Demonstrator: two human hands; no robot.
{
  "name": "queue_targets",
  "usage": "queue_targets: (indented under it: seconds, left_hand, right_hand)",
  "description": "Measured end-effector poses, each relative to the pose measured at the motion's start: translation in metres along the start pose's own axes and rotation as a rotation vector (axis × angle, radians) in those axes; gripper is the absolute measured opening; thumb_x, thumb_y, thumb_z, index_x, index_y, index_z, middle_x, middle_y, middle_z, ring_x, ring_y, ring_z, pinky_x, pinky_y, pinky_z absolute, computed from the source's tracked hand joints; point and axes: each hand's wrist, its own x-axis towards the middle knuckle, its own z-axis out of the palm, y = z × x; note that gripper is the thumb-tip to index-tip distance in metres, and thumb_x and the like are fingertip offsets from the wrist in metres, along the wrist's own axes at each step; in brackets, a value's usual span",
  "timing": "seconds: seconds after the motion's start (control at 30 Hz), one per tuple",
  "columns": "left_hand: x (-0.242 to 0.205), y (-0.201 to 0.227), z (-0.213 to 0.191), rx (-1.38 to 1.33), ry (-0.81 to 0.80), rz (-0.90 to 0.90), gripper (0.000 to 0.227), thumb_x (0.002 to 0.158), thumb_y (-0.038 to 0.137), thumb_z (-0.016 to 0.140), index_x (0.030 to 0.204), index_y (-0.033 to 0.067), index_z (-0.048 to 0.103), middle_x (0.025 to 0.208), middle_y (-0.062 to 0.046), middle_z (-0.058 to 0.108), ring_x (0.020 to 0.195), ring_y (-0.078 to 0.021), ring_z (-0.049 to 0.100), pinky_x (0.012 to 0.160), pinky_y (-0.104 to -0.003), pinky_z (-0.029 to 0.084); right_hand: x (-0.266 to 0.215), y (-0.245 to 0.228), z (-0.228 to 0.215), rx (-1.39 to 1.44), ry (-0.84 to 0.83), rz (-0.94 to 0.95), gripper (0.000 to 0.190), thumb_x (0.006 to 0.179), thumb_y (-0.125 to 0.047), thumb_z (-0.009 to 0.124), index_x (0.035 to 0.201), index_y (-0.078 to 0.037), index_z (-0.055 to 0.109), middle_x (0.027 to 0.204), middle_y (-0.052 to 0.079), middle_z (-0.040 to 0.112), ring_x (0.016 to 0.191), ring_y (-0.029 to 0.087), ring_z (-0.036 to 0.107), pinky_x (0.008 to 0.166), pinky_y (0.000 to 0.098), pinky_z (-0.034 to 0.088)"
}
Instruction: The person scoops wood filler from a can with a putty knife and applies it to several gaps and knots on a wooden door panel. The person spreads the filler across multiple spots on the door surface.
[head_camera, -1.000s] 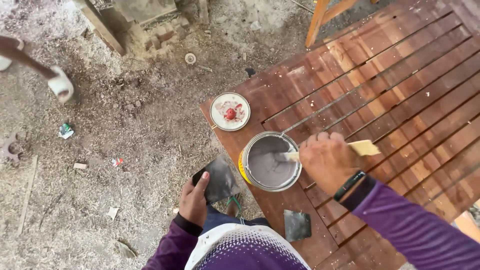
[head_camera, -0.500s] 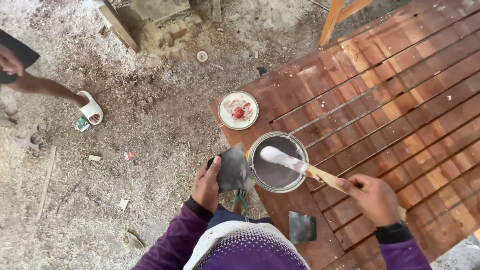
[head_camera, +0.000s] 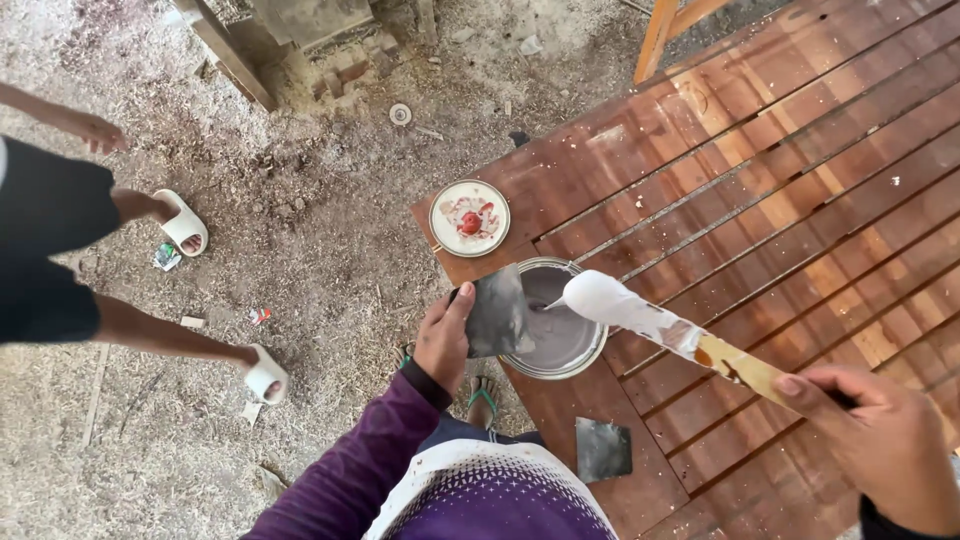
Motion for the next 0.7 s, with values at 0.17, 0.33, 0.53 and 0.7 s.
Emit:
queue_targets:
  seconds: [0.17,0.33,0.53,0.7]
  left_hand:
    - [0.004,0.003,0.013,-0.040,-0.028,-0.040,0.038,0.105,0.034,0.056,0.113,-0.0004,0.070,0.102,-0.002,0.072,0.090,-0.0107,0.066,0.082,-0.028,0.053]
    - [0.003,0.009,0.026,-0.083,-0.072,-0.089,0.040,0.105,0.035,0.055,0.113,-0.0015,0.069,0.100,-0.005,0.074,0.086,-0.0129,0.068,0.078,-0.029,0.056]
    - [-0.007,0.016,0.033,-0.174,-0.066,-0.184,0.038,0.105,0.034,0.056,0.115,-0.0009,0.068,0.101,-0.008,0.075,0.086,-0.0171,0.072,0.077,-0.033,0.059]
    - [-0.008,0.006,0.019,-0.170,-0.078,-0.221,0.038,0.105,0.034,0.055,0.112,-0.0007,0.069,0.099,-0.010,0.076,0.083,-0.0193,0.072,0.075,-0.035,0.060]
  right_hand:
    - [0.001,0.020,-0.015,0.207,-0.007,0.102,0.030,0.095,-0.029,0.073,0.103,-0.001,0.077,0.061,0.000,0.052,0.051,0.006,0.039,0.045,0.0262,0.028]
    - [-0.003,0.009,-0.001,0.256,-0.021,0.060,0.030,0.097,-0.029,0.075,0.103,0.000,0.076,0.061,0.000,0.053,0.052,0.006,0.040,0.045,0.0255,0.028]
    - [-0.005,-0.051,0.060,-0.045,-0.122,0.035,0.038,0.085,-0.042,0.076,0.088,-0.004,0.081,0.059,-0.001,0.057,0.056,0.008,0.046,0.049,0.0273,0.037]
    - [-0.020,-0.063,0.067,-0.449,0.166,-0.288,0.035,0.088,-0.045,0.075,0.088,-0.010,0.074,0.067,0.004,0.061,0.057,0.018,0.055,0.055,0.0339,0.041]
